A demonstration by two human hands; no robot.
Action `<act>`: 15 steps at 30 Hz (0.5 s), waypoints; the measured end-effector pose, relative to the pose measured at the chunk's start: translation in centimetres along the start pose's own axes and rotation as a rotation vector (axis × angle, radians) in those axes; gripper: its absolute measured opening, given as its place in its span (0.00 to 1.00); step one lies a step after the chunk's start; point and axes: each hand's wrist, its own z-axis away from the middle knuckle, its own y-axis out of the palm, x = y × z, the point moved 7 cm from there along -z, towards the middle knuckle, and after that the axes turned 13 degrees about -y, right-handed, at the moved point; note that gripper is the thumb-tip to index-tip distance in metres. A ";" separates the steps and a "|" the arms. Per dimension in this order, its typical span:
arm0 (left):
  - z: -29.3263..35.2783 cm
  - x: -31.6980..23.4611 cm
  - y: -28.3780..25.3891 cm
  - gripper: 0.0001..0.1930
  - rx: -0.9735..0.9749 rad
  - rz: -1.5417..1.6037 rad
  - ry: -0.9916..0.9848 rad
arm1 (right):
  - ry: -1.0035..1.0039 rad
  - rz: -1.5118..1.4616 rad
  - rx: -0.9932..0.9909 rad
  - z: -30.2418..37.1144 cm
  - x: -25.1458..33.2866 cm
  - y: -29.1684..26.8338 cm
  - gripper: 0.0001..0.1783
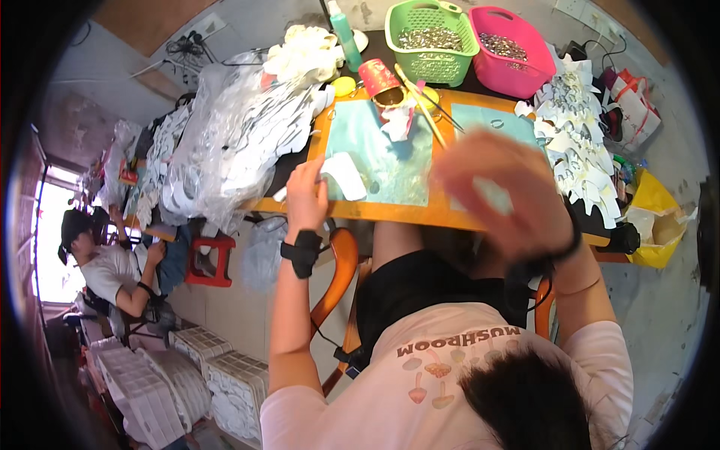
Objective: Applying glue to a white shoe upper component using a brush.
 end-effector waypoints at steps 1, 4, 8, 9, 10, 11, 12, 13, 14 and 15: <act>-0.4 -2.4 0.4 0.24 0.029 0.043 0.058 | 0.118 0.179 0.087 1.6 -3.6 -0.6 0.21; -0.3 -6.9 2.4 0.26 0.210 0.011 0.203 | 0.208 0.460 0.445 9.1 -14.3 0.0 0.23; -0.9 -8.6 3.5 0.25 0.338 0.024 0.226 | -0.010 0.554 0.577 12.7 -18.3 2.3 0.21; -1.4 -9.1 3.6 0.24 0.355 0.080 0.174 | -0.029 0.575 0.597 13.2 -18.8 2.6 0.18; -1.6 -9.8 3.7 0.24 0.373 0.132 0.113 | -0.050 0.586 0.617 13.3 -19.0 3.0 0.15; -1.6 -10.9 3.9 0.21 0.325 0.165 0.112 | -0.089 0.600 0.640 13.2 -19.2 3.5 0.12; -1.4 -11.6 5.3 0.20 0.352 0.164 0.115 | -0.074 0.570 0.625 13.2 -19.5 3.7 0.12; -1.2 -12.2 6.7 0.19 0.377 0.159 0.121 | -0.062 0.541 0.606 13.2 -19.7 3.8 0.12; -1.1 -12.7 8.3 0.19 0.403 0.157 0.130 | -0.047 0.516 0.589 13.3 -20.0 3.8 0.11; -0.8 -13.4 9.8 0.18 0.368 0.053 0.224 | -0.060 0.512 0.512 13.5 -20.1 3.4 0.16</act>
